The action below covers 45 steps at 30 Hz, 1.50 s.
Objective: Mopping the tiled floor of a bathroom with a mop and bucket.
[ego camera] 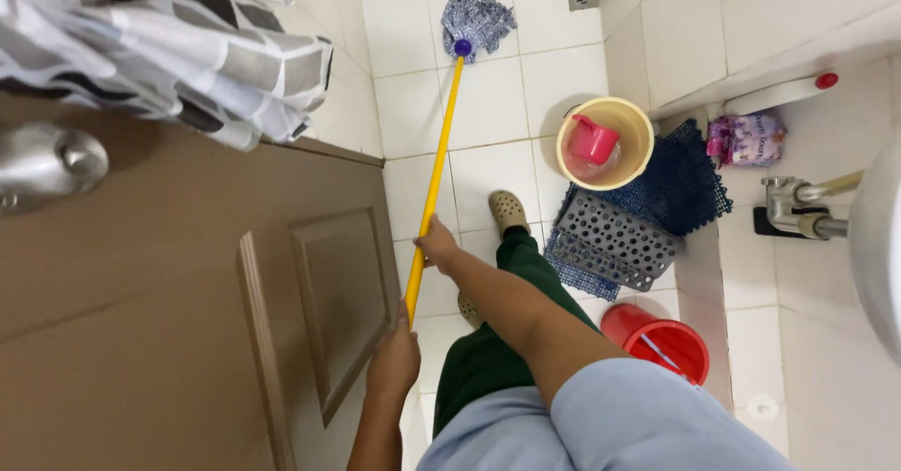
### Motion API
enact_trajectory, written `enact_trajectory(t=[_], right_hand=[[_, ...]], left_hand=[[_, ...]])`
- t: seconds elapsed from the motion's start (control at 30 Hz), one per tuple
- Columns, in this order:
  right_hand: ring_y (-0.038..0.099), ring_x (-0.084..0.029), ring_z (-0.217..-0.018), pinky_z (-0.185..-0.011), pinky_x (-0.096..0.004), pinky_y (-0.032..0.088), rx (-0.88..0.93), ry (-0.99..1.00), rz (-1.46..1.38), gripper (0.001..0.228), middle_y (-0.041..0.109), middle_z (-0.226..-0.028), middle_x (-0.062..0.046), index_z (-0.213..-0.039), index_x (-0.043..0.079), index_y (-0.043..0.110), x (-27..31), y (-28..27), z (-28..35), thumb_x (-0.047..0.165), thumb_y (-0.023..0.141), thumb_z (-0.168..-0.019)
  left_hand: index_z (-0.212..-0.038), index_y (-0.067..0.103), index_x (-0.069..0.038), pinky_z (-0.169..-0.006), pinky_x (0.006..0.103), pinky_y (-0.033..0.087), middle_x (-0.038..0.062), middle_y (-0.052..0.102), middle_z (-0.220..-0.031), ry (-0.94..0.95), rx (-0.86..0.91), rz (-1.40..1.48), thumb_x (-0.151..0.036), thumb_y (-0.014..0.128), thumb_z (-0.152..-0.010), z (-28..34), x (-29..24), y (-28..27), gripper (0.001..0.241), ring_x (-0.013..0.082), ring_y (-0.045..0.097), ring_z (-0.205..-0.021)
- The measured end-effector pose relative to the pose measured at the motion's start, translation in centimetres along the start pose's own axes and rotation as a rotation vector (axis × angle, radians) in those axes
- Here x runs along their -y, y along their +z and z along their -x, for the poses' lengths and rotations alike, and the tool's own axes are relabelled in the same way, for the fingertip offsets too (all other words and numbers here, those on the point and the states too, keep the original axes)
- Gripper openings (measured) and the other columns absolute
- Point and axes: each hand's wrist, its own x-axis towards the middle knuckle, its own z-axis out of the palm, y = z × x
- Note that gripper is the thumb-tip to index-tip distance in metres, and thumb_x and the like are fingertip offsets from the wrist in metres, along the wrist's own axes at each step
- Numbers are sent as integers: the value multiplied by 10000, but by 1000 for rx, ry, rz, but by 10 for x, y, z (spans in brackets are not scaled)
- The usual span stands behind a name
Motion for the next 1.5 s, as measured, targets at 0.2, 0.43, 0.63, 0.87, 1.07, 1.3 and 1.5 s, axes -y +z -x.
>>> enact_trajectory(t=[0.2, 0.43, 0.63, 0.87, 1.07, 1.3, 1.5], right_hand=[[687, -309, -996, -724, -462, 636, -58, -67, -108, 861, 614, -1268, -188, -1645, 183, 147, 64, -37, -76, 67, 642, -951], [676, -301, -986, -732, -492, 621, -83, -114, -274, 832, 620, -1251, -157, -1630, 180, 218, 169, -101, -141, 65, 650, -928], [659, -286, -974, -764, -515, 616, -140, -80, -421, 830, 618, -1225, -139, -1616, 197, 236, 213, -148, -166, 39, 654, -917], [646, -283, -965, -769, -506, 611, -234, -69, -425, 749, 613, -1190, -140, -1598, 174, 305, 195, -175, -130, 32, 620, -934], [642, -261, -926, -705, -459, 597, -245, -176, -348, 740, 604, -1173, -125, -1583, 174, 284, 154, -114, -66, 37, 618, -938], [642, -280, -896, -666, -408, 587, -219, -336, -239, 785, 614, -1126, -188, -1612, 137, 227, 70, -14, 29, 40, 616, -937], [665, -276, -915, -695, -390, 597, -182, -364, -151, 782, 624, -1162, -205, -1597, 86, 204, -13, 57, 73, 48, 627, -940]], left_hand=[[-1643, 145, -184, -856, 484, 539, 225, 666, -1182, 195, -146, -92, -187, 444, -1040, -74, -61, -46, 673, 359, 686, -969], [-1663, 121, -145, -848, 478, 561, 235, 690, -1081, 247, -107, -123, -93, 436, -1034, -140, -165, -123, 706, 337, 699, -954], [-1642, 133, -187, -838, 509, 550, 217, 682, -1072, 257, -107, -227, -152, 476, -1031, -150, -237, -160, 702, 343, 688, -950], [-1652, 135, -201, -841, 502, 568, 204, 691, -1035, 315, -37, -262, -197, 457, -1054, -133, -231, -145, 680, 335, 708, -922], [-1628, 230, -214, -841, 501, 550, 215, 676, -1068, 406, -120, -89, -151, 515, -1007, -105, -133, -105, 686, 362, 688, -943], [-1613, 275, -190, -898, 484, 540, 277, 655, -1203, 497, -248, 179, -131, 534, -994, -26, 5, -35, 673, 411, 677, -1069], [-1622, 247, -259, -907, 472, 544, 258, 668, -1244, 418, -238, 222, -157, 555, -971, 11, 99, 8, 728, 408, 670, -1104]])
